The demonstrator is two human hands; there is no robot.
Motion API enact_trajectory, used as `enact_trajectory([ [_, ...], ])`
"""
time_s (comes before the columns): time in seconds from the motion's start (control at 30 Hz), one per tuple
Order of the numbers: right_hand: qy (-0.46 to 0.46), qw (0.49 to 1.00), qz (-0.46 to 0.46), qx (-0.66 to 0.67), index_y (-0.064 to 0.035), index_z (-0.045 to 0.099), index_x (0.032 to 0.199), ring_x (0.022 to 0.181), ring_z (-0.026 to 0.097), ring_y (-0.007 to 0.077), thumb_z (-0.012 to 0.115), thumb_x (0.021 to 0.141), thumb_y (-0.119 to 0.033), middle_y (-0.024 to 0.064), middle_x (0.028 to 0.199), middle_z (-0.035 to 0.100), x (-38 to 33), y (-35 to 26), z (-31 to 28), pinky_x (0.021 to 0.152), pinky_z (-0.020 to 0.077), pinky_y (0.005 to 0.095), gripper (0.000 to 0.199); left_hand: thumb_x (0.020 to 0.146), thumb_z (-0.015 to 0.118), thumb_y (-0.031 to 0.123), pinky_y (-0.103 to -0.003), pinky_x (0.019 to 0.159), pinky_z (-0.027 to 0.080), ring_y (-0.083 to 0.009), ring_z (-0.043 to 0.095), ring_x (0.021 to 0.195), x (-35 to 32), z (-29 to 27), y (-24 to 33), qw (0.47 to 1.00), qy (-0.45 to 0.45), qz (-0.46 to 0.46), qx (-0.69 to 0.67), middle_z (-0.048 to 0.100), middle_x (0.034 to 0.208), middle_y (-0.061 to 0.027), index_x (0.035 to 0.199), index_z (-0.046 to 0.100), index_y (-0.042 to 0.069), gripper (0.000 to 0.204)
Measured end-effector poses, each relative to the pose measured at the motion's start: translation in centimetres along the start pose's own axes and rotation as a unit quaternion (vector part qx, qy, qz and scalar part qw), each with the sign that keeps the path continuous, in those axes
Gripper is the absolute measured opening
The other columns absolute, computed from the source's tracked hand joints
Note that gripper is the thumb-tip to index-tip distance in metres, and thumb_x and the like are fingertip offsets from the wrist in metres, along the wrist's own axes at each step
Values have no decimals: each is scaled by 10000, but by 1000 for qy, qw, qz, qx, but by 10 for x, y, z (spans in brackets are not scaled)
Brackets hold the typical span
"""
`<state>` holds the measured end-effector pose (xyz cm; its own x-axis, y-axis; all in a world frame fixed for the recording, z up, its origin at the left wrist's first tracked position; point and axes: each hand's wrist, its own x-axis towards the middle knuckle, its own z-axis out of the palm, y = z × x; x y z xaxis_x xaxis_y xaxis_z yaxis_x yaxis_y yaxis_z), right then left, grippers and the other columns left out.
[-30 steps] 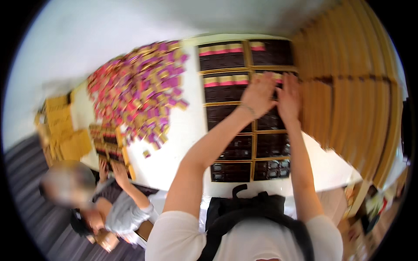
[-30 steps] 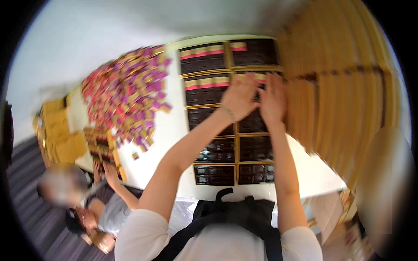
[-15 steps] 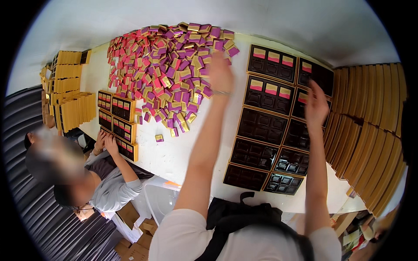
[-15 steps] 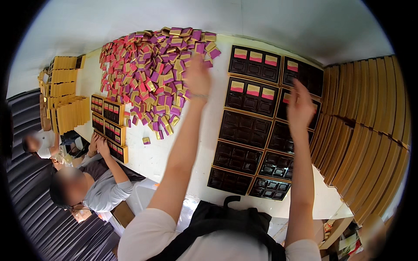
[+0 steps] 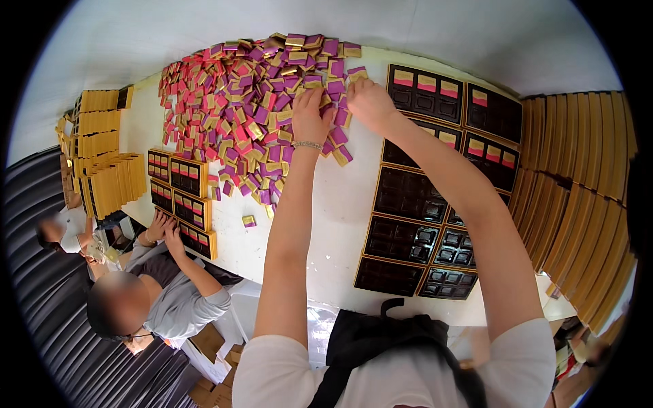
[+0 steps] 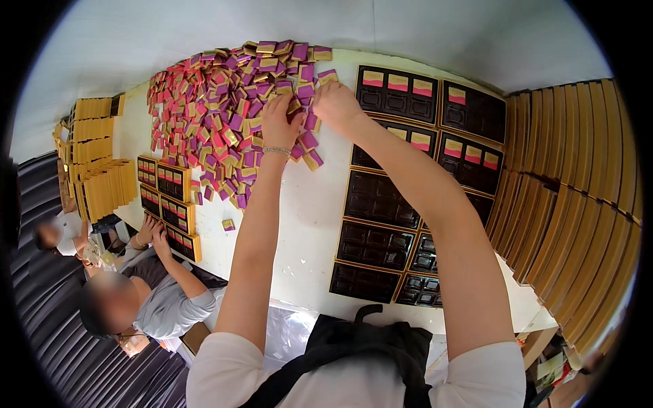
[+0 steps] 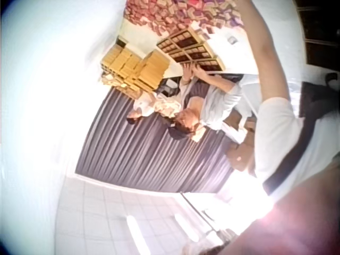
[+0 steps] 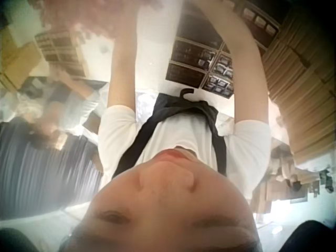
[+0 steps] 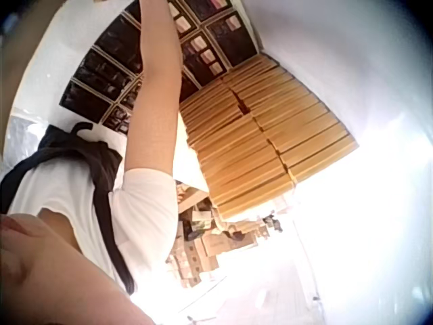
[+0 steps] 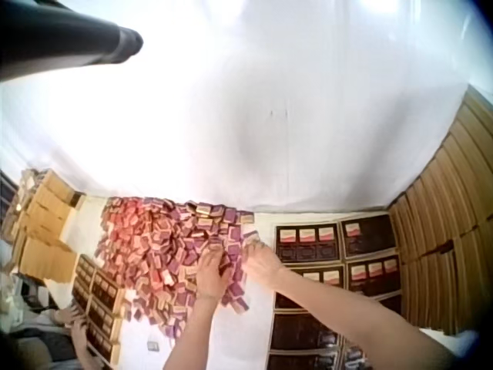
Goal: The person places small pink and gold wrapped items into the compartments of black trays with gold borders. They then cover the filled trays with clear plastic sheets and stack them on the table. The person also handles stacks of empty trays and plastic sheets during the process.
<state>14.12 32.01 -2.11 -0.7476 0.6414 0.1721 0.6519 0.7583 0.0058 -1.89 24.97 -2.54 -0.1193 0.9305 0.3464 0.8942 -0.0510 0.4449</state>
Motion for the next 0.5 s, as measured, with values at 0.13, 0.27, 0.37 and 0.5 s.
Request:
enact_trajectory([
  [0.13, -2, 972, 37, 231, -2, 667, 974, 810, 660, 284, 587, 802, -91, 154, 917, 675, 0, 16, -15, 700, 535, 373, 209, 697, 746, 120, -409, 869, 446, -311, 515, 1002, -4, 2, -4, 1000, -12, 0, 0, 601, 1062, -102, 1166, 604, 104, 491],
  [0.27, 36, 879, 158, 448, -110, 668, 1086, 719, 638, 243, 559, 843, -72, 131, 875, 679, -7, 33, 0, 686, 509, 360, 269, 695, 745, 108, -382, 824, 444, -262, 522, 898, 13, 1, 27, 997, 54, -44, -35, 585, 911, -66, 1128, 665, 161, 443],
  [0.37, -19, 750, 222, 623, -145, 656, 1150, 698, 612, 215, 547, 850, -59, 137, 790, 655, -15, 44, -19, 668, 487, 330, 331, 725, 769, 97, -260, 639, 462, -126, 551, 707, 16, -5, 36, 980, 22, -125, -151, 594, 859, -27, 984, 719, 104, 264],
  [0.5, 81, 837, 289, 458, -127, 663, 1130, 779, 629, 221, 536, 876, -58, 121, 857, 667, -60, 80, -47, 717, 489, 326, 292, 749, 783, 97, -189, 538, 434, -47, 533, 618, 18, 4, 82, 825, -20, -311, -472, 615, 702, 6, 817, 664, 51, 144],
])
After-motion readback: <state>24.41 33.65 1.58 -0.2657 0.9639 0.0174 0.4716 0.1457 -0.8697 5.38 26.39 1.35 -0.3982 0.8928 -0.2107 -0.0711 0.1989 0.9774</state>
